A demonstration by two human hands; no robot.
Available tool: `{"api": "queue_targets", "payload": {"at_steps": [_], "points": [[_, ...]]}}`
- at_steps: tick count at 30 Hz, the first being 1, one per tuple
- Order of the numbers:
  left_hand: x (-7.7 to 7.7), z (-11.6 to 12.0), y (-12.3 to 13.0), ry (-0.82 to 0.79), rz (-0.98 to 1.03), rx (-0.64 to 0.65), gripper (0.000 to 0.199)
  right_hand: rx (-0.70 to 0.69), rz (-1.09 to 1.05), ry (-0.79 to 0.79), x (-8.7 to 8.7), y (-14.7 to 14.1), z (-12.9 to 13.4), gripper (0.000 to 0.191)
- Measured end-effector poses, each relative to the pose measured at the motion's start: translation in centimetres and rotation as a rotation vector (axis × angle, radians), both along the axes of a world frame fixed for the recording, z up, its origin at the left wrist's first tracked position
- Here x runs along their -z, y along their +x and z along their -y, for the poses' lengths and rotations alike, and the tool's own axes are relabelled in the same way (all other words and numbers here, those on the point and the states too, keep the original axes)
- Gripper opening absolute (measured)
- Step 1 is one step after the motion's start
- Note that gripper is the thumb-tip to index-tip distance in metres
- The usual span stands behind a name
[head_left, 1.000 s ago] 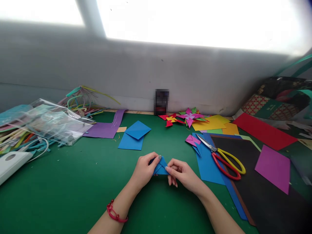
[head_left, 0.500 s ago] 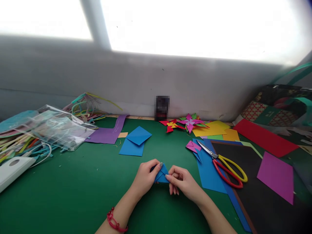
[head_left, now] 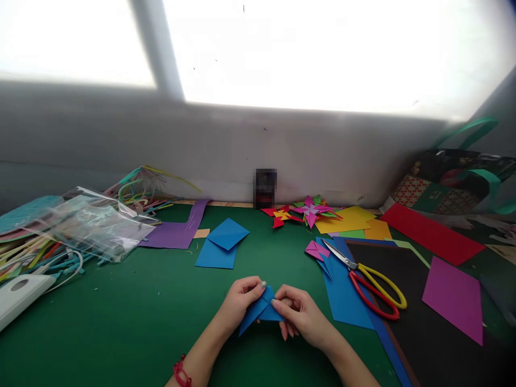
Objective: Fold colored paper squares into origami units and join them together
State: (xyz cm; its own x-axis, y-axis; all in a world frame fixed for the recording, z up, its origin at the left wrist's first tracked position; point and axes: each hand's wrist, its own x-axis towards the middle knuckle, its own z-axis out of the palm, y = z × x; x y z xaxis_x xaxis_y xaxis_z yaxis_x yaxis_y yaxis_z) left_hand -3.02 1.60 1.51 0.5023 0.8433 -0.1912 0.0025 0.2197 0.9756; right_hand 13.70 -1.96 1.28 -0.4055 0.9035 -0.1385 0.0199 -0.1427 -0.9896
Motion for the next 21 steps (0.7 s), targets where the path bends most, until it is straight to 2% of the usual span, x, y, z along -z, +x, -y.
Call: {"api": "queue_targets", "payload": {"at_steps": [3,8,17,21], "points": [[-0.3,0.0,-0.3,0.041,-0.041,0.037,0.033,-0.003,0.000,-0.007,0.2,0.2,-0.1,0.029],[-0.6,0.0,-0.6,0.292,-0.223,0.079,0.027,-0.020,0.018,-0.013,0.2,0.2,0.0,0.029],[-1.4,0.3,-0.6,0.384,-0.272,0.045,0.025,0.020,0.048,0.000,0.3,-0.3,0.0,0.031],[-1.1,0.4,-0.6,0.392,-0.273,0.033,0.025,-0.009,0.019,-0.015,0.3,-0.3,0.0,0.030]]}}
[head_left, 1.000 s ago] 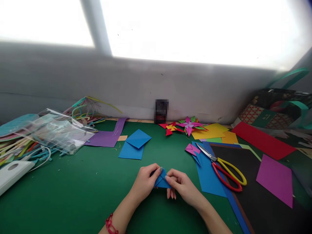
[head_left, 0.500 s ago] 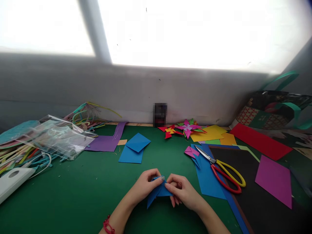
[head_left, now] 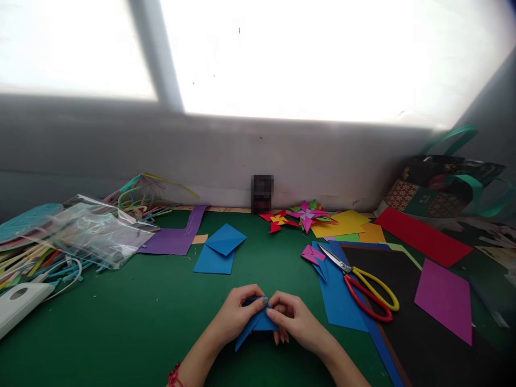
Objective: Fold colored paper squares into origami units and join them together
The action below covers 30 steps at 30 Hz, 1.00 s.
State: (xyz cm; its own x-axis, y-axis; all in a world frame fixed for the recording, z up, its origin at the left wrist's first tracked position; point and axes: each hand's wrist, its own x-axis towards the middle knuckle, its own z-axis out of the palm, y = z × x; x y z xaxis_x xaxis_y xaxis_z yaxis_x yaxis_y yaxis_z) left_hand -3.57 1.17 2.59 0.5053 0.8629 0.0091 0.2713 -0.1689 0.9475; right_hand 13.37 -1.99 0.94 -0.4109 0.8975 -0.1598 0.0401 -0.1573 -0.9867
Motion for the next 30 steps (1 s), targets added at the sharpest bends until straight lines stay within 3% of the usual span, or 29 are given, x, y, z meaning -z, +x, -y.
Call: {"api": "queue_targets", "payload": {"at_steps": [9,22,30], "points": [[0.63,-0.48,0.26,-0.056,0.032,-0.038,0.026,0.054,0.066,0.100,-0.52,-0.24,0.17,0.029],[0.70,-0.60,0.39,-0.102,0.070,-0.086,0.027,0.031,0.050,0.036,-0.43,-0.01,-0.22,0.030],[0.73,-0.63,0.63,-0.267,0.145,-0.070,0.029,0.095,0.059,0.103,-0.19,-0.19,-0.15,0.025]]}}
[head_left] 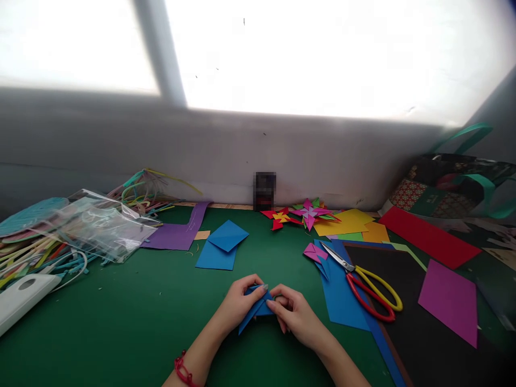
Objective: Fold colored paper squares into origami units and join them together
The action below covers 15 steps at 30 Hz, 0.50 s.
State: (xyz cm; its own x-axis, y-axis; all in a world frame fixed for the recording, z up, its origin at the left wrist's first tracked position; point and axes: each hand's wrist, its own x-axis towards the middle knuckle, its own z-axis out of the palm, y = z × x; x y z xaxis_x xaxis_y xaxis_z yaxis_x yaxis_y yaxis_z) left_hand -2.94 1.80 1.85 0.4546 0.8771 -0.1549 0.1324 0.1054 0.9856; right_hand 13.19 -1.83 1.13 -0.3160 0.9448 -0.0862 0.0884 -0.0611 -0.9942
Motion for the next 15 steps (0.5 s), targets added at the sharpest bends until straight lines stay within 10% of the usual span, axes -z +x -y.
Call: {"api": "queue_targets", "payload": {"at_steps": [15], "points": [[1.2,-0.5,0.3,0.028,0.072,-0.344,0.030,0.073,-0.204,-0.034,0.3,-0.2,-0.4,0.020]]}}
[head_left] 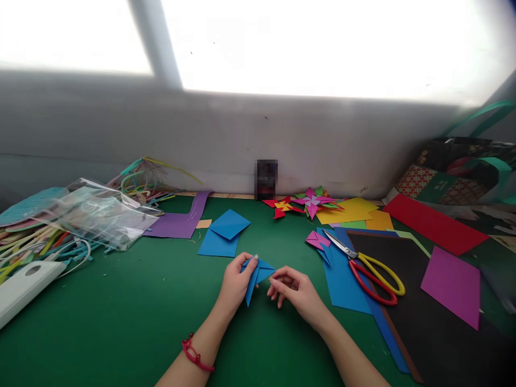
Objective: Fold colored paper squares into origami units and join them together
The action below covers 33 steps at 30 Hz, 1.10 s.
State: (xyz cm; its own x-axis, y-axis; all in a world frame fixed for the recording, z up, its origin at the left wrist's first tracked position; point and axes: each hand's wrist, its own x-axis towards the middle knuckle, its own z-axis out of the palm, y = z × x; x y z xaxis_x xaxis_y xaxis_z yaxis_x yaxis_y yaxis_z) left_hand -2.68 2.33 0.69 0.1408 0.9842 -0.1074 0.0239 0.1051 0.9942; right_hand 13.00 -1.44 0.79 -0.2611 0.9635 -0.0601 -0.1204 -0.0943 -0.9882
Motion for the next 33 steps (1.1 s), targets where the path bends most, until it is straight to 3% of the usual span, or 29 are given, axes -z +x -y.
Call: {"api": "queue_targets", "payload": {"at_steps": [5,10,21,33], "points": [[-0.18,0.30,0.42,-0.053,0.072,0.066,0.028,0.164,-0.067,-0.020,0.13,0.13,-0.35,0.021],[-0.18,0.46,0.60,-0.004,0.096,0.160,0.024,0.252,-0.124,-0.006,0.60,0.27,-0.55,0.019],[-0.03,0.33,0.53,0.018,0.060,0.243,0.024,0.246,-0.136,0.018,0.73,0.36,-0.46,0.018],[-0.16,0.51,0.50,0.051,0.043,0.248,0.022,0.260,-0.181,0.006,0.46,0.29,-0.36,0.020]]}}
